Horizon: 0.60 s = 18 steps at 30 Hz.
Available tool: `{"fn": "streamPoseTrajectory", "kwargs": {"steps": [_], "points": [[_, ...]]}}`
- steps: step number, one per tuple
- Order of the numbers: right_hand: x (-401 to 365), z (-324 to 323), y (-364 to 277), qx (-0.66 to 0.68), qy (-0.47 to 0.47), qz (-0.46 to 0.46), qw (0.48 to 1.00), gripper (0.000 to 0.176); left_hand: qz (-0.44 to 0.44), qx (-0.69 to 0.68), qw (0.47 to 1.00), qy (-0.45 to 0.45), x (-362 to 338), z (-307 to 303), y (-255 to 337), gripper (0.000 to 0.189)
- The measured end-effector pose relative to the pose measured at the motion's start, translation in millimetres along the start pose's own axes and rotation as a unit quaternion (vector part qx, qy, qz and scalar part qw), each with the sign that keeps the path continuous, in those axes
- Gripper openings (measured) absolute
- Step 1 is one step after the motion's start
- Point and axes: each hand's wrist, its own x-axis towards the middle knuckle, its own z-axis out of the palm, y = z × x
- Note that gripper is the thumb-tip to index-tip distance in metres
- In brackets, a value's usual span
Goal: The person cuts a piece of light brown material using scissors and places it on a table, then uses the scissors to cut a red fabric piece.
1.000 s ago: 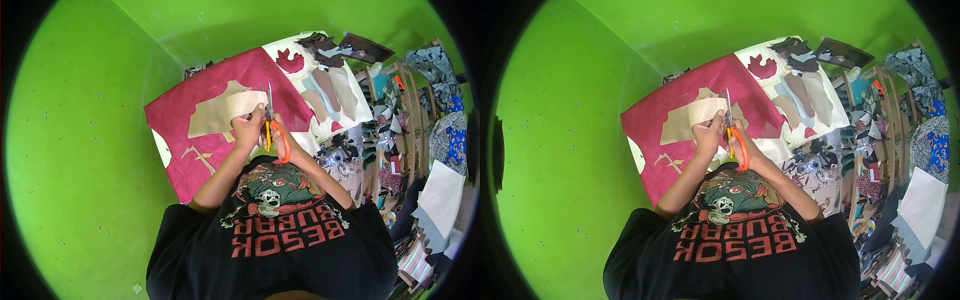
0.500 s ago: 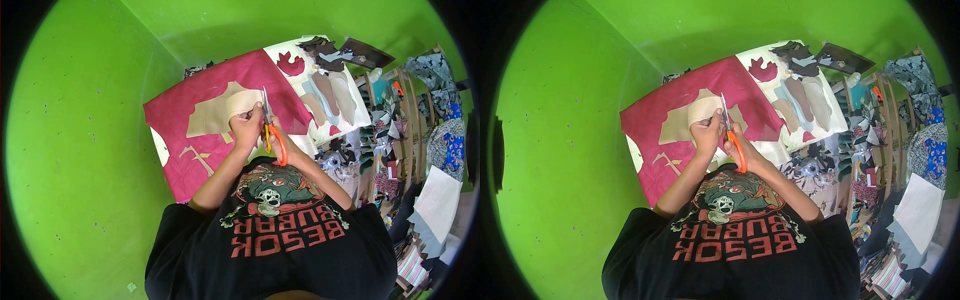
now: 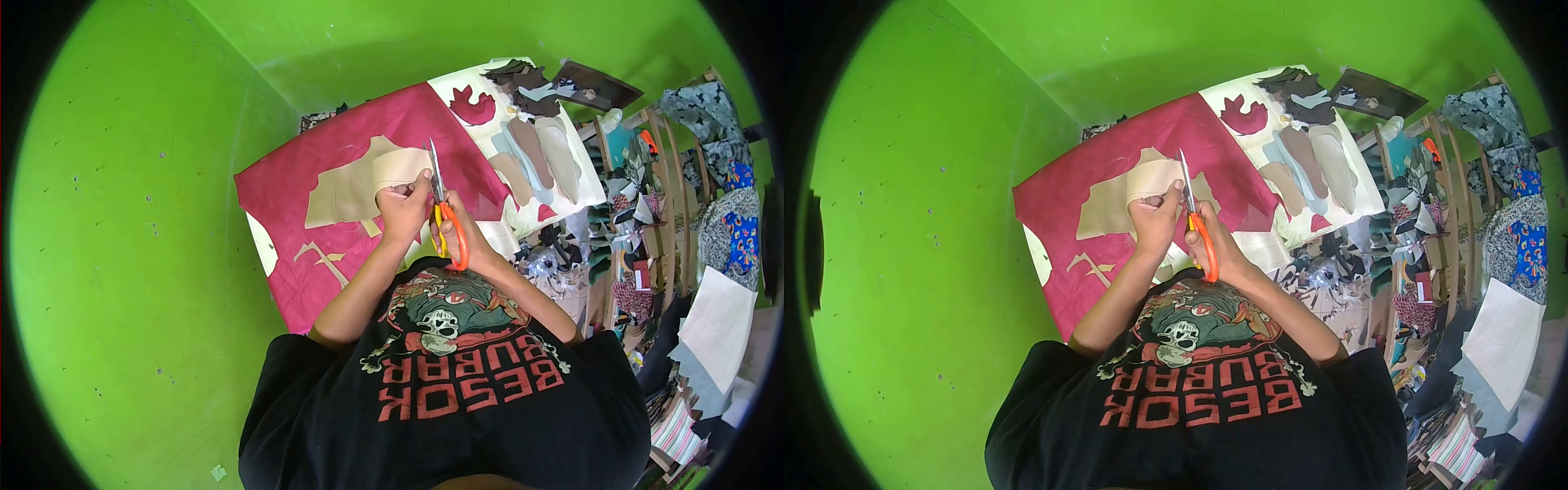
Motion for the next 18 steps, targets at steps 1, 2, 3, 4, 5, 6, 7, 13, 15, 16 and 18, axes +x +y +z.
{"fn": "streamPoseTrajectory", "kwargs": {"steps": [1,2,3,4,5,6,7,13,15,16,18], "points": [[1,2,5,0.011,0.01,-0.011,1.0,0.094,-0.021,-0.013,1.0,-0.009,-1,1,4,0.008],[1,3,9,0.021,0.019,-0.022,0.999,0.094,-0.042,-0.027,0.999,-0.018,-2,2,7,0.008],[1,2,8,0.021,0.019,-0.021,0.999,0.094,-0.043,-0.027,0.999,-0.017,-2,3,8,0.008],[1,-1,7,0.017,0.013,-0.023,0.999,0.093,-0.044,-0.036,0.998,-0.014,-2,3,8,0.007],[1,-2,7,0.013,0.007,-0.025,1.0,0.092,-0.045,-0.044,0.998,-0.011,-2,3,8,0.006],[1,-1,7,0.013,0.007,-0.025,1.0,0.092,-0.046,-0.044,0.998,-0.011,-2,3,6,0.006],[2,-1,7,0.017,0.007,-0.025,1.0,0.09,-0.037,-0.038,0.999,-0.006,-1,2,4,0.006],[6,-2,11,-0.023,0.015,-0.018,0.999,0.085,-0.047,-0.026,0.999,0.009,1,1,8,0.008],[6,-1,11,-0.057,0.016,-0.018,0.998,0.085,-0.039,-0.029,0.999,0.025,1,4,12,0.01],[6,1,10,-0.059,0.012,-0.011,0.998,0.085,-0.019,-0.018,0.999,0.047,1,6,16,0.011],[4,3,7,-0.062,0.008,-0.003,0.998,0.085,0.001,-0.008,0.998,0.069,2,6,15,0.014]]}}
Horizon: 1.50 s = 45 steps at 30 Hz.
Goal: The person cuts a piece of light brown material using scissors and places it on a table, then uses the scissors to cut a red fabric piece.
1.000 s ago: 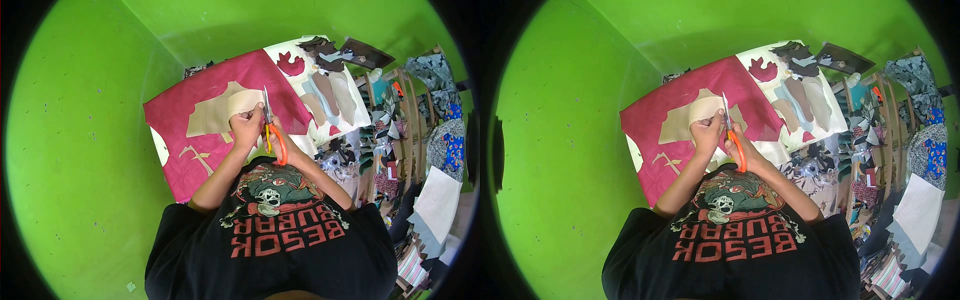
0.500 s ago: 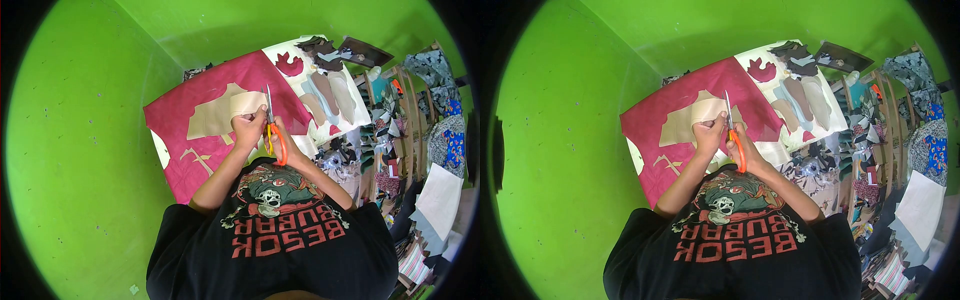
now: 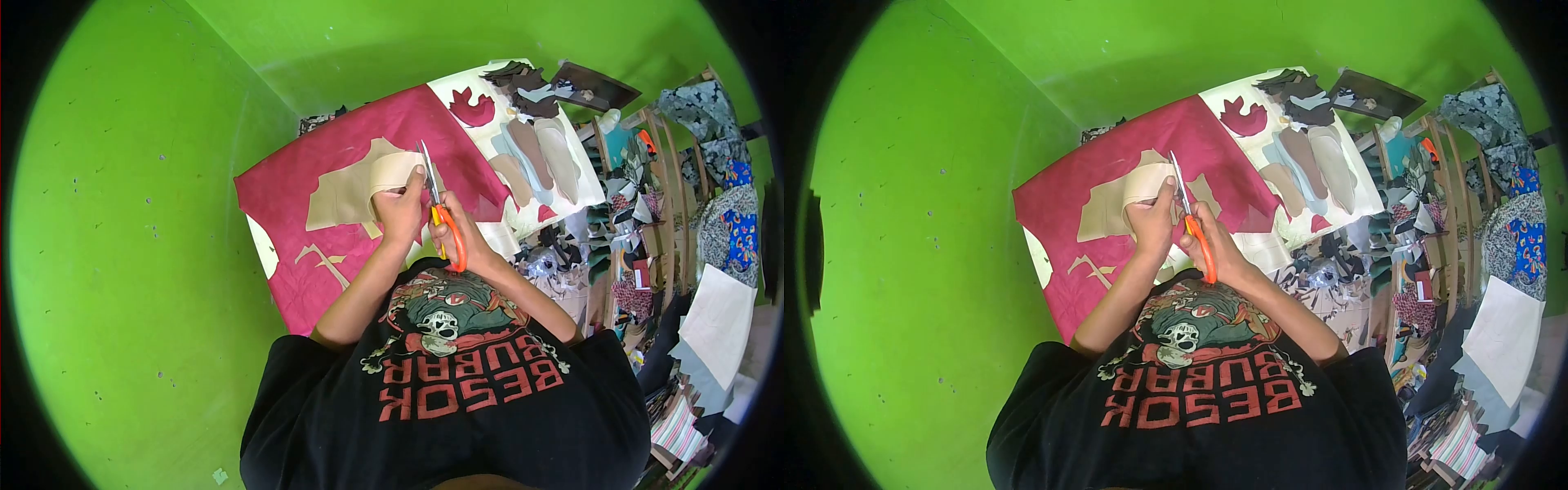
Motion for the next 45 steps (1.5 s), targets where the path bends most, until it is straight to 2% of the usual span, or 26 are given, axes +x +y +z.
{"fn": "streamPoseTrajectory", "kwargs": {"steps": [6,8,14,18,20,26,29,33,35,36,38,42,44,45], "points": [[-2,3,-12,0.037,0.009,-0.018,0.999,0.093,0.005,0.004,0.999,-0.037,-4,-3,1,0.03],[-3,4,-12,0.046,0.015,-0.018,0.999,0.095,-0.029,-0.012,0.997,-0.068,-7,-4,5,0.031],[-7,-4,-4,0.061,-0.002,-0.002,0.998,0.091,-0.027,-0.024,0.998,-0.052,-6,-6,0,0.039],[-3,1,-1,0.06,0.025,-0.003,0.998,0.087,-0.007,-0.019,0.997,-0.073,-3,-7,1,0.039],[0,5,11,0.09,0.064,-0.048,0.993,0.082,-0.01,-0.009,0.995,-0.096,-7,-4,8,0.036],[-7,-5,-14,0.113,0.009,0.006,0.994,0.083,-0.023,0.011,0.996,-0.091,-7,-9,-3,0.032],[-3,3,6,0.133,0.046,-0.033,0.989,0.082,-0.019,0.017,0.995,-0.101,-5,-11,-12,0.026],[-1,-4,6,0.128,0.045,-0.031,0.99,0.078,-0.041,0.036,0.991,-0.125,-8,-9,-1,0.018],[-2,-11,-6,0.155,0.019,0.029,0.987,0.078,-0.041,0.005,0.994,-0.104,-9,-6,-1,0.011],[-2,-11,-8,0.155,0.018,0.028,0.987,0.078,-0.04,0.004,0.994,-0.103,-11,-6,-3,0.011],[0,-10,-11,0.125,0.057,-0.024,0.99,0.074,-0.05,0.009,0.992,-0.115,-12,-8,-7,0.01],[2,-9,-6,0.133,0.077,-0.025,0.988,0.06,-0.043,0.027,0.991,-0.126,-10,-9,-11,0.019],[1,-9,-9,0.156,0.112,0.015,0.981,0.043,-0.068,-0.01,0.99,-0.124,-8,-12,-17,0.03],[1,-11,-12,0.156,0.11,0.016,0.982,0.043,-0.069,-0.01,0.99,-0.121,-9,-10,-14,0.03]]}}
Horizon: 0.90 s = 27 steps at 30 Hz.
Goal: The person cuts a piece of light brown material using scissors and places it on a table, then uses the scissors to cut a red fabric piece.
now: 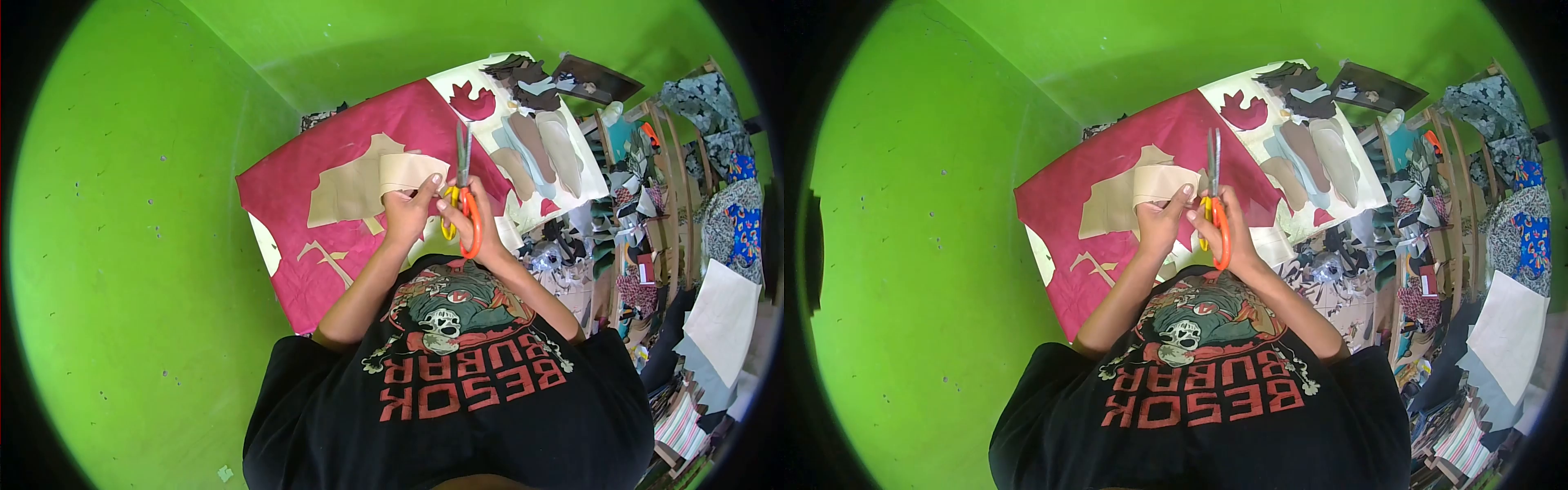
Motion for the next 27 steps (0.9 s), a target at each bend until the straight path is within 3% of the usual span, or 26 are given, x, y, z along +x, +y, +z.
{"fn": "streamPoseTrajectory", "kwargs": {"steps": [2,3,5,12,18,20,23,24,27], "points": [[1,-4,-7,0.055,0.03,-0.039,0.997,0.04,0.05,0.021,0.999,0.004,-1,5,4,0.036],[2,-6,-8,0.055,0.031,-0.036,0.997,0.04,0.046,0.021,0.999,0.005,-2,4,3,0.036],[6,-10,-9,0.069,0.062,-0.074,0.993,0.04,0.015,0.019,0.996,-0.087,-4,0,3,0.04],[7,-25,-7,0.027,0.093,-0.058,0.994,0.045,-0.018,0.008,0.991,-0.133,-9,12,0,0.032],[1,-24,-25,-0.02,0.09,-0.065,0.994,0.038,-0.064,-0.018,0.993,-0.094,6,5,3,0.035],[1,-24,-23,-0.015,0.087,-0.057,0.994,0.037,-0.05,-0.11,0.992,-0.018,14,2,11,0.039],[1,-29,-15,-0.033,0.119,-0.076,0.989,0.035,-0.049,-0.124,0.99,0.055,25,-18,4,0.035],[0,-28,-20,0.015,0.142,-0.056,0.988,0.036,-0.065,-0.072,0.991,0.098,25,-19,7,0.034],[5,-36,-12,0.062,0.175,-0.044,0.982,0.038,-0.042,-0.009,0.998,0.039,22,-25,17,0.034]]}}
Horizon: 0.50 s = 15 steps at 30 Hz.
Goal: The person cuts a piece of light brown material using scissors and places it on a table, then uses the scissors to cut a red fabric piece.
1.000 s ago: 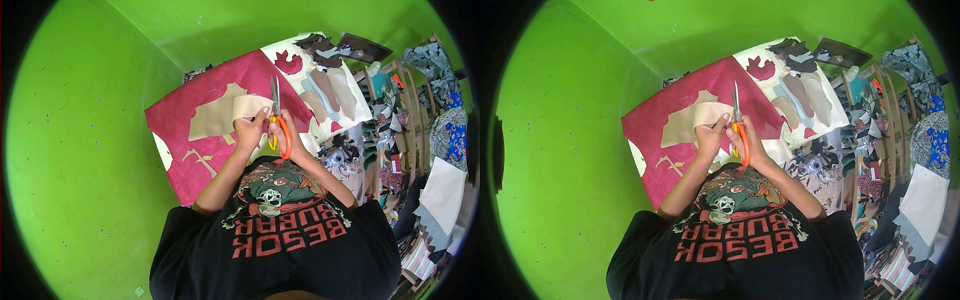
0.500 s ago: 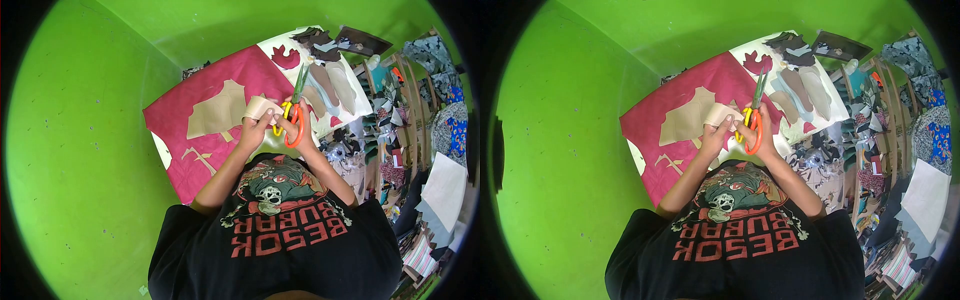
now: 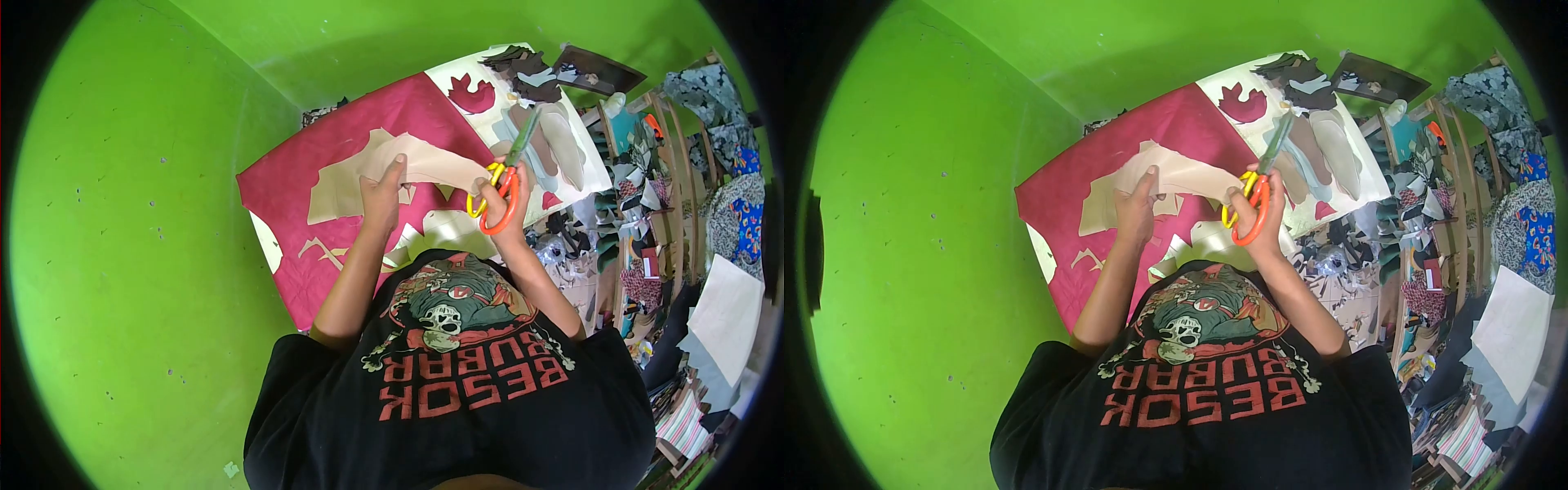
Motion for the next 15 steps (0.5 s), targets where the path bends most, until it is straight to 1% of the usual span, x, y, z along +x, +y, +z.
{"fn": "streamPoseTrajectory", "kwargs": {"steps": [2,4,6,7,8,9,10,11,12,14,15], "points": [[8,-3,5,-0.079,0.065,-0.13,0.986,0.037,0.0,0.019,1.0,0.006,-3,0,-5,0.031],[16,-8,3,-0.093,0.079,-0.13,0.984,0.034,-0.001,0.037,0.999,0.012,-7,-2,-7,0.028],[20,-10,-5,-0.047,0.103,-0.135,0.984,0.033,-0.091,-0.051,0.994,-0.035,-9,-7,-8,0.029],[20,-7,-12,-0.013,0.099,-0.116,0.988,0.034,-0.09,-0.051,0.994,-0.034,-9,-8,-9,0.029],[21,-6,-11,-0.013,0.098,-0.116,0.988,0.034,-0.09,-0.081,0.992,-0.043,-9,-10,-12,0.033],[21,-6,-7,0.044,0.089,-0.073,0.992,0.035,-0.09,-0.111,0.988,-0.053,-10,-9,-11,0.037],[22,-7,-1,0.1,0.08,-0.029,0.991,0.036,-0.09,-0.112,0.988,-0.054,-10,-7,-11,0.037],[20,-9,9,0.112,0.059,-0.008,0.992,0.036,-0.084,-0.134,0.987,-0.018,-11,-3,-13,0.041],[15,-4,9,0.078,0.059,0.028,0.995,0.035,-0.079,-0.155,0.985,0.019,-13,0,-13,0.046],[3,2,19,0.066,0.012,0.082,0.994,0.034,-0.069,-0.168,0.983,0.001,-11,0,-17,0.046],[-1,5,18,0.065,0.012,0.083,0.994,0.034,-0.058,-0.179,0.982,-0.017,-11,1,-17,0.047]]}}
